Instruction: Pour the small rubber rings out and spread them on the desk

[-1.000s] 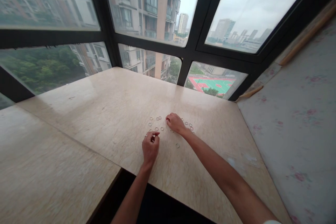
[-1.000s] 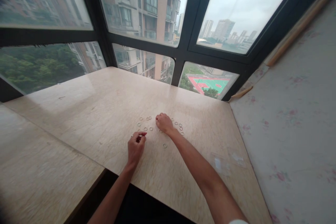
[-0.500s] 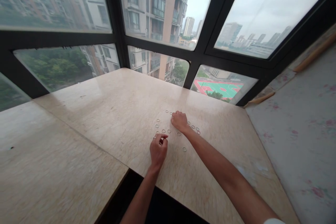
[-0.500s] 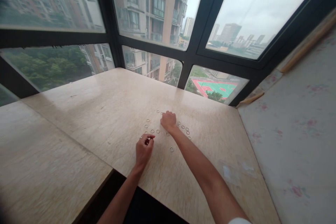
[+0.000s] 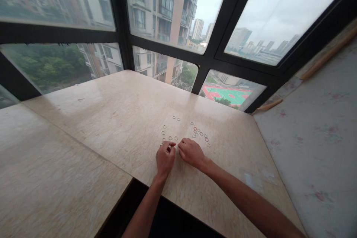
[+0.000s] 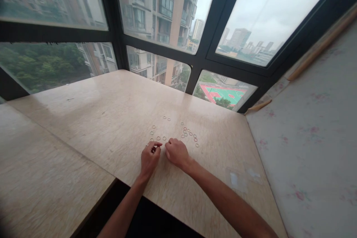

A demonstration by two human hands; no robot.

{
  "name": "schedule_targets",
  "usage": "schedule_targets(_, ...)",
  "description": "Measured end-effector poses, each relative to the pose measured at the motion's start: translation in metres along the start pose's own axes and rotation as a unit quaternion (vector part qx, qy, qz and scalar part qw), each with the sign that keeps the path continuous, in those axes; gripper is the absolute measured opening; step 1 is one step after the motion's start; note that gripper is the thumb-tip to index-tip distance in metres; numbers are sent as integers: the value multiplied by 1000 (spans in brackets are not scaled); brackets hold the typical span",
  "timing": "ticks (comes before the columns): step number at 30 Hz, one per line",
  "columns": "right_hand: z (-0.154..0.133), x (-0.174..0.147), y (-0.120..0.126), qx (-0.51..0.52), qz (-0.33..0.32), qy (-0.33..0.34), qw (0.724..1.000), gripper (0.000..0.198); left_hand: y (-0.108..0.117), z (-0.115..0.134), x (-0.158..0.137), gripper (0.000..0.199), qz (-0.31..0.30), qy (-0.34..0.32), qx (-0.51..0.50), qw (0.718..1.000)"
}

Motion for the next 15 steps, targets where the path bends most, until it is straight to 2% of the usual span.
schedule_targets(2,-4,-2,0,35,-9,67,997,19,0,0,0,18,-1,1,-5,1000)
schedule_targets(4,11,1,2,53,-21,73,996,21,0,0,0,18,-2,-4,-6,1000)
schedule_targets(5,25,2,3,51,-25,43,997,21,0,0,0,18,-2,-8,-6,1000)
schedule_targets(7,65,4,5,33,-30,-86,995,21,0,0,1,18,-4,-10,-2,1000)
schedule_targets(9,100,2,6,15,-34,-159,987,22,-1,0,2,17,-6,-6,1,1000)
schedule_targets(12,135,-2,5,-2,-38,-206,978,24,-1,0,3,17,-8,-3,8,1000)
schedule_targets(15,144,-1,3,-11,-32,-222,975,25,-1,1,2,18,-10,-2,8,1000)
Point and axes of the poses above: each hand's wrist, its own x-axis towards the middle knuckle, its own y-axis out of the back of the hand, z = x × y, the point moved 4 cm from there along x, towards the middle knuckle, and after that the axes turned 1 degree about -y, right-handed, at the moved point
